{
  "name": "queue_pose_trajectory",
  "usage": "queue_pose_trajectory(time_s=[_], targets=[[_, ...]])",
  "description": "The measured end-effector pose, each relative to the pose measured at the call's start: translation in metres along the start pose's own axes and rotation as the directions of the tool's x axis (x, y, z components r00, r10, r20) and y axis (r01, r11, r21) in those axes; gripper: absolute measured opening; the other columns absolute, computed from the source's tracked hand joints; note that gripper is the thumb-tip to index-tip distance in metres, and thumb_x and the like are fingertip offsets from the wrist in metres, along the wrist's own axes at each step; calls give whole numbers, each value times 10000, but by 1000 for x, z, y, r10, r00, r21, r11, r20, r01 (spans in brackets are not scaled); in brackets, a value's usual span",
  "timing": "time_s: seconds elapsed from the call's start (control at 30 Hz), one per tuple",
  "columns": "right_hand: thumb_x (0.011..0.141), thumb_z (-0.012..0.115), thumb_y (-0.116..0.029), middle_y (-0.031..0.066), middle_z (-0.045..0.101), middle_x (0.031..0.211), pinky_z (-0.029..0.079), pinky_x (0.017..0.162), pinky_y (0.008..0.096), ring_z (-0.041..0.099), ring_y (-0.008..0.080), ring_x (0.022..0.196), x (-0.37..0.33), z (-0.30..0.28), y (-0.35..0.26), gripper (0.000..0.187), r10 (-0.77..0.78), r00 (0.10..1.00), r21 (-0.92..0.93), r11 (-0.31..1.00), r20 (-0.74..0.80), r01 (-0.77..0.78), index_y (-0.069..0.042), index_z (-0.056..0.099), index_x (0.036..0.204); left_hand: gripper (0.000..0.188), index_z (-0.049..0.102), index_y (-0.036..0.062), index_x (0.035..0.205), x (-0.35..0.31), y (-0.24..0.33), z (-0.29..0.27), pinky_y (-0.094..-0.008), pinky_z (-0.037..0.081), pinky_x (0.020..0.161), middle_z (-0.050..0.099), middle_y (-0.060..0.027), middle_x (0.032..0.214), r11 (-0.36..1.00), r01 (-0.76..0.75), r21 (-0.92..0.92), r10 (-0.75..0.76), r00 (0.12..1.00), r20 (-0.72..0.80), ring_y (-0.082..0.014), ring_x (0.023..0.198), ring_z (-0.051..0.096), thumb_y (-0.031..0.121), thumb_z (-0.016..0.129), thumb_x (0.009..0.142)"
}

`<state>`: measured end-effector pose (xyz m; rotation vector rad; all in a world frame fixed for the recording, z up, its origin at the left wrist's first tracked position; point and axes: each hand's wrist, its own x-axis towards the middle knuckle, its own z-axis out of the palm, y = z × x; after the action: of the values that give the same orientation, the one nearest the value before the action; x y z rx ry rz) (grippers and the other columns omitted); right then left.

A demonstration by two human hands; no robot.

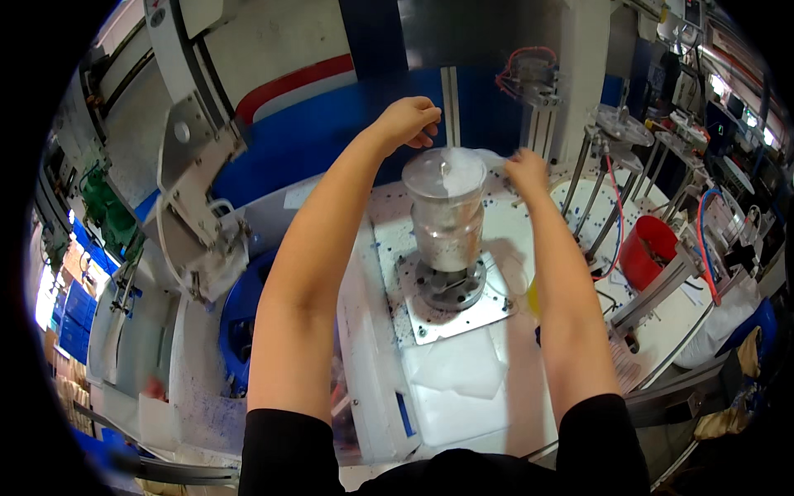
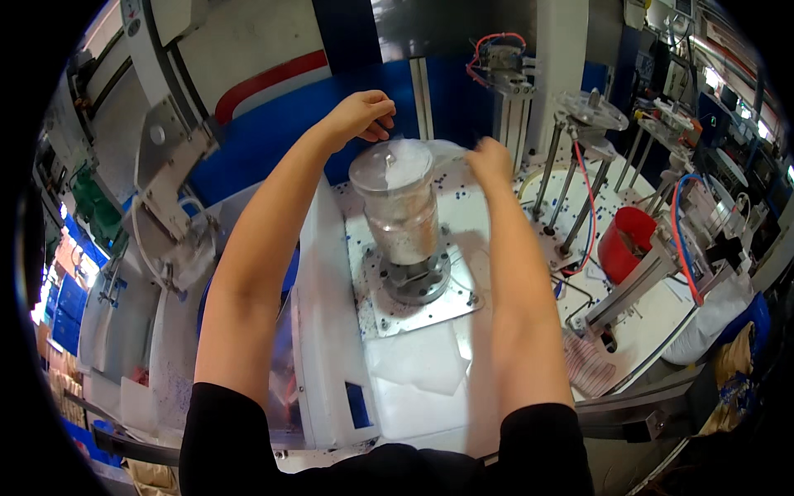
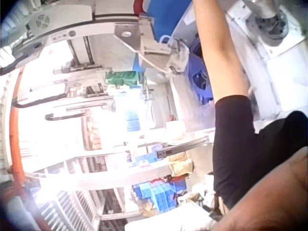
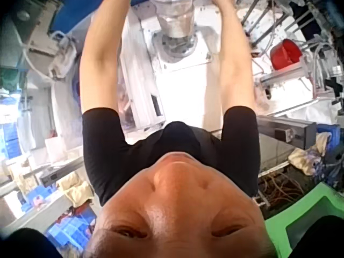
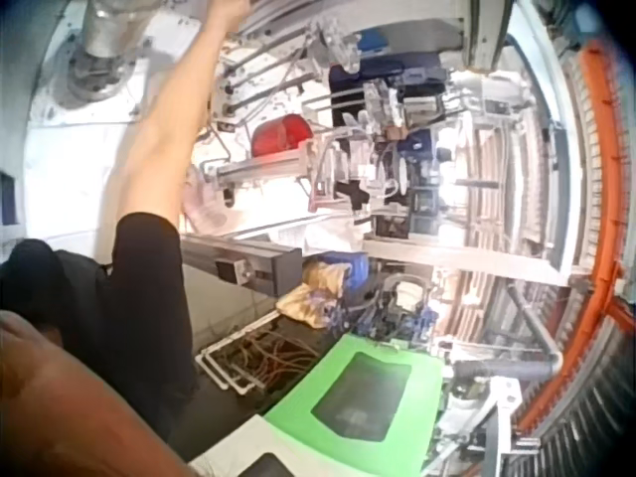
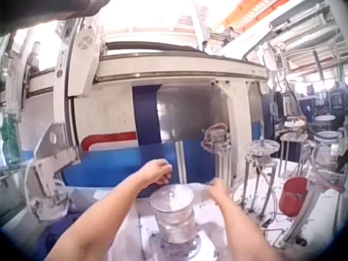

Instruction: The person places a white plastic sheet over a cylindrical machine component and secures it with tape. They then use a tape dispenser to apply tape to the component and a blue plastic part. Finally, the person puts on a pair of gloves.

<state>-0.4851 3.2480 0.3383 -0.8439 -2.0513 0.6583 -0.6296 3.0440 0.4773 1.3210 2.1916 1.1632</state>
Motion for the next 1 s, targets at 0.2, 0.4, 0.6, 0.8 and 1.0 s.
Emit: queue_pose_trajectory(time_s=[0.2, 0.4, 0.6, 0.8, 1.0], targets=[[776, 613, -275, 212, 678, 964, 507, 808, 465, 643, 406, 918, -51, -2, 66, 266, 256, 960, -233, 932, -116, -277, -43, 679, 889, 365, 643, 31, 1088, -44, -9, 6, -307, 512, 773, 652, -87, 1009, 997, -64, -35, 58, 985, -165, -165, 838, 623, 351, 539, 948], [870, 568, -239, 100, 658, 829, 529, 660, 310, 655, 250, 809, -96, -62, 31, 257, 748, 628, 947, 317, -214, -56, 11, 560, 927, 441, 700, 37, 998, -97, 30, 41, -370, 472, 812, 672, -120, 1030, 820, -263, 509, 381, 913, -142, -262, 891, 630, 442, 560, 896], [928, 536, -182, 15, 629, 930, 531, 651, 270, 612, 142, 807, -202, -123, -33, 125, 472, 871, 812, -557, 136, 175, -62, 553, 957, 154, 689, 75, 863, -109, 44, 66, -389, 458, 820, 687, -97, 858, 879, -274, 390, 338, 936, -102, -311, 940, 605, 208, 691, 786], [888, 619, -283, -23, 471, 733, 368, 569, 244, 442, 92, 623, -315, -135, -48, 250, -150, 925, 873, -305, 350, -380, -137, 456, 1009, 127, 582, 63, 907, -156, 41, 102, -434, 493, 764, 626, -131, 843, 214, -758, 616, 671, 573, 471, -332, 898, 602, 63, 602, 782], [831, 612, -83, 95, 573, 786, 461, 608, 351, 585, 243, 676, -387, -175, -17, 117, -130, 976, 213, 973, 173, 91, -79, 553, 932, 344, 584, 110, 1173, -244, 19, 116, -484, 487, 772, 659, -188, 920, 560, -670, 488, 148, 660, 737, -387, 891, 628, 344, 525, 928]])
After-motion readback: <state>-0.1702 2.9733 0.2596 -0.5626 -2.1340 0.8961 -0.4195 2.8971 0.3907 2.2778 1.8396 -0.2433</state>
